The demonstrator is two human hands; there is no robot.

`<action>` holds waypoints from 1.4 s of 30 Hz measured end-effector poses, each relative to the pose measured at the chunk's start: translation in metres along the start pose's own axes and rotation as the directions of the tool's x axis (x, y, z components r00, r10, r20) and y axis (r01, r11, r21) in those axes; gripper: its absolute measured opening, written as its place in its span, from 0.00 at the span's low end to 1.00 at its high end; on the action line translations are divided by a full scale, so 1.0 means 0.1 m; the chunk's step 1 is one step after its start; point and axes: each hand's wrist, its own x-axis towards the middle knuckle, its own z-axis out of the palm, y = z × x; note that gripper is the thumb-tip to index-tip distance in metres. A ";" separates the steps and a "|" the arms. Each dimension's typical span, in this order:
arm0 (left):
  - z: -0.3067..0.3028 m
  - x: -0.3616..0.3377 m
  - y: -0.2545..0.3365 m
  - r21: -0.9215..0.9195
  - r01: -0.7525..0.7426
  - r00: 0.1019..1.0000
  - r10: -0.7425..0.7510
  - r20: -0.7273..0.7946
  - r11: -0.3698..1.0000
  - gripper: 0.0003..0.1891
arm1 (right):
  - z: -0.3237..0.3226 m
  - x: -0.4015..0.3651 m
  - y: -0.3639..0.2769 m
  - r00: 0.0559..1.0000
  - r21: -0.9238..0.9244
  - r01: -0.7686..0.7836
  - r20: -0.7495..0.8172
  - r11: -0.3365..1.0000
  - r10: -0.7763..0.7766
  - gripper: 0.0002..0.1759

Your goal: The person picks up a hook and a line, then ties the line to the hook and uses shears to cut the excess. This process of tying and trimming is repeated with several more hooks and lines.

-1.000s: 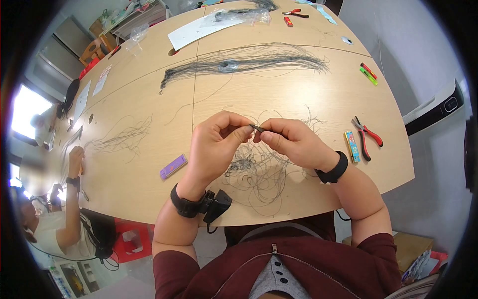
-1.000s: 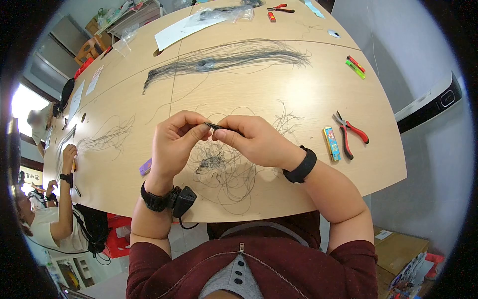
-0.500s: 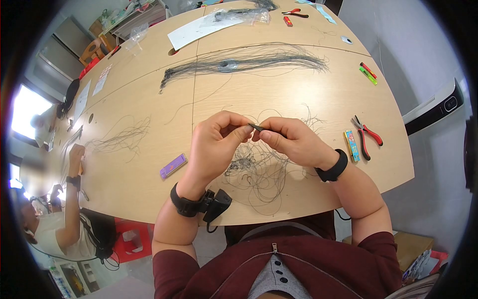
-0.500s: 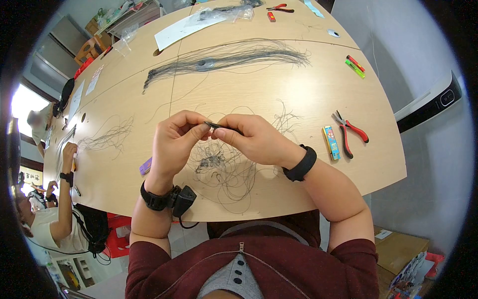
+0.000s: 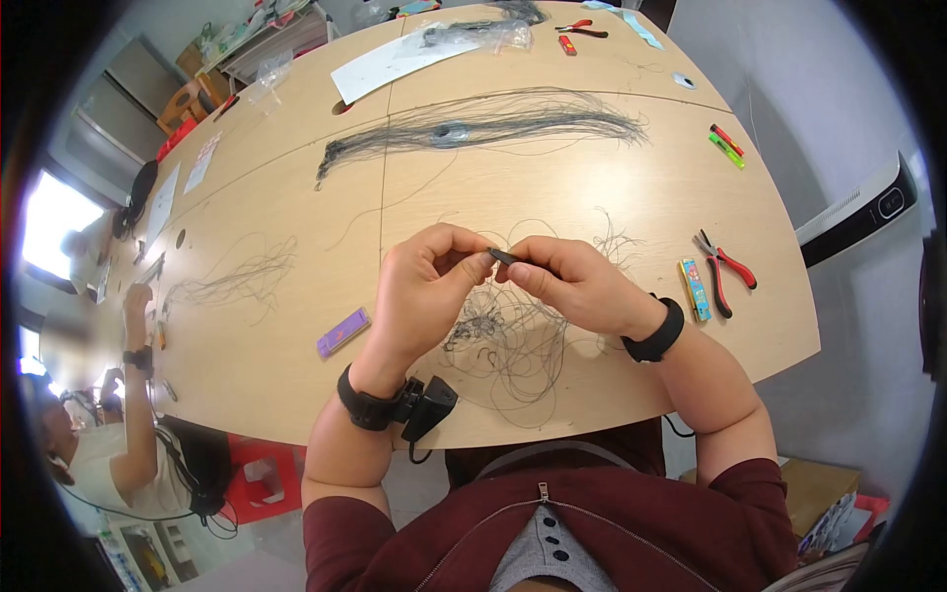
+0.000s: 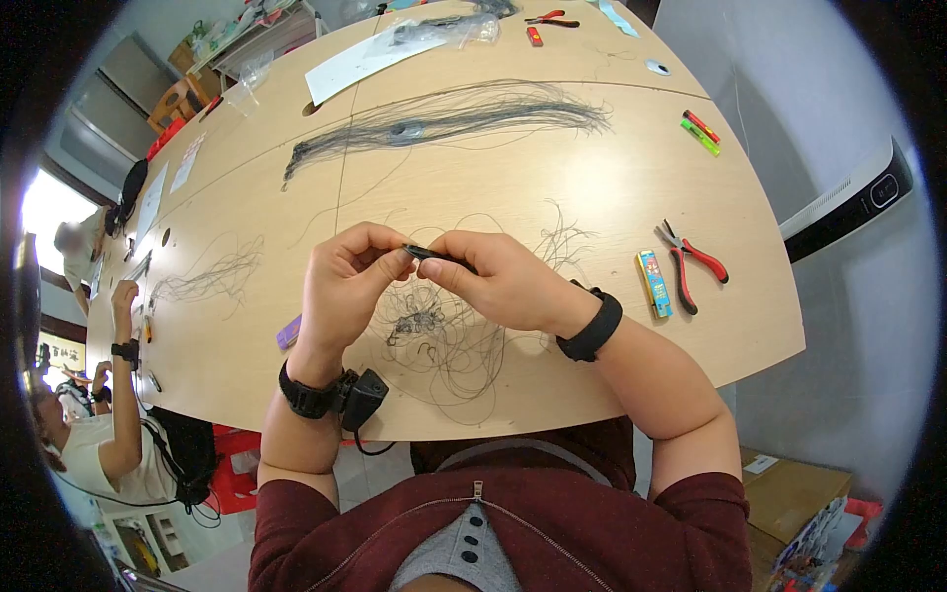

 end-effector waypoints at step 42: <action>0.06 0.01 0.00 -0.207 0.048 0.994 -0.027 0.105 0.977 0.10 | -0.02 0.00 -0.01 0.980 0.004 -0.019 -0.196 1.000 0.020 0.11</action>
